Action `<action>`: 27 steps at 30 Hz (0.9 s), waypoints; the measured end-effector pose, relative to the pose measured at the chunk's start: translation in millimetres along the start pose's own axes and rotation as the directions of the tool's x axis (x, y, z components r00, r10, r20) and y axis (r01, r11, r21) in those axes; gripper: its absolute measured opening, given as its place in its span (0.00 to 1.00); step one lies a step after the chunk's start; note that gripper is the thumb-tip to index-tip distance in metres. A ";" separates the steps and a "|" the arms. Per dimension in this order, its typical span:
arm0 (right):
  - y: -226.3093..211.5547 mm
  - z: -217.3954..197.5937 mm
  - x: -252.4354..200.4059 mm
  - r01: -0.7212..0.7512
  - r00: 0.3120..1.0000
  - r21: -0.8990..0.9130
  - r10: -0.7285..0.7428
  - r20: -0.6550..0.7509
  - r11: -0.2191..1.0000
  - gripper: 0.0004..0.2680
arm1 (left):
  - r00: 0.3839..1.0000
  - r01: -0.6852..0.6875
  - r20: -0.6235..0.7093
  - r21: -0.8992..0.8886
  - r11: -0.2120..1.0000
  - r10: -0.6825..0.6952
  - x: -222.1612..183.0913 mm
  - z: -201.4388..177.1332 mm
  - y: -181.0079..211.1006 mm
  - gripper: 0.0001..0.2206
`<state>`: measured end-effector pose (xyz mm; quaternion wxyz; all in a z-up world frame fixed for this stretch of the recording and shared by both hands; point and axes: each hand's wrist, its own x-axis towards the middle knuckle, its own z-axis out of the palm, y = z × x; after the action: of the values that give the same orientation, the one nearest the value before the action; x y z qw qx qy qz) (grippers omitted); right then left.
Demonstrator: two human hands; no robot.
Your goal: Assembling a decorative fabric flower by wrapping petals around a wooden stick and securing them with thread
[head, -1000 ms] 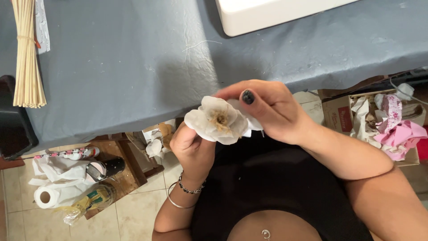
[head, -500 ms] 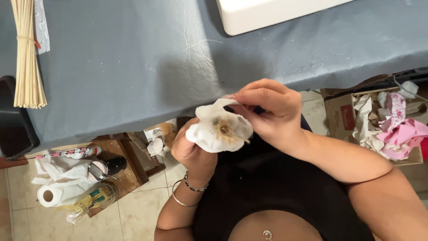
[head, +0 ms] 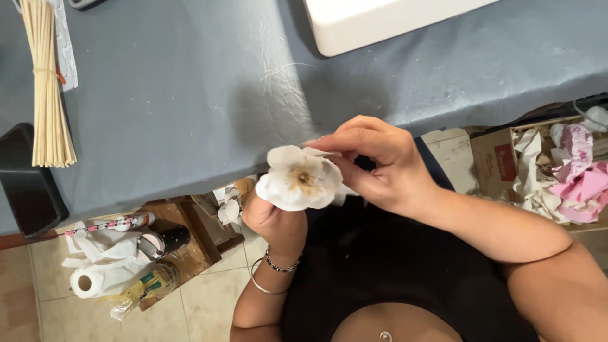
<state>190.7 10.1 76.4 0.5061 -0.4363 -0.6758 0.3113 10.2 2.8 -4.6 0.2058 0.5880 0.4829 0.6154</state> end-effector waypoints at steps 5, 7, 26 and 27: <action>5.4 -3.3 -2.0 -0.005 0.999 0.041 0.004 0.039 0.999 0.09 | 0.996 0.066 -0.061 -0.076 0.995 -0.070 -2.8 2.0 -8.2 0.21; 5.3 -4.7 -2.3 -0.022 0.999 0.052 0.020 0.045 0.998 0.09 | 0.994 0.086 -0.067 -0.078 0.993 -0.091 -2.4 1.7 -5.7 0.20; 14.3 11.4 -9.9 -0.121 0.982 0.176 0.144 -0.124 0.977 0.06 | 0.994 -0.102 -0.073 -0.335 0.937 0.082 2.4 6.3 -7.2 0.07; 11.0 12.3 -10.5 -0.122 0.982 0.176 0.144 -0.121 0.977 0.06 | 0.994 -0.101 -0.075 -0.335 0.937 0.081 -5.3 2.6 -21.8 0.07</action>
<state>183.2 5.5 58.9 0.5629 -0.4563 -0.5812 0.3704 6.9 9.1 -26.1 0.2604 0.5470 0.3484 0.7152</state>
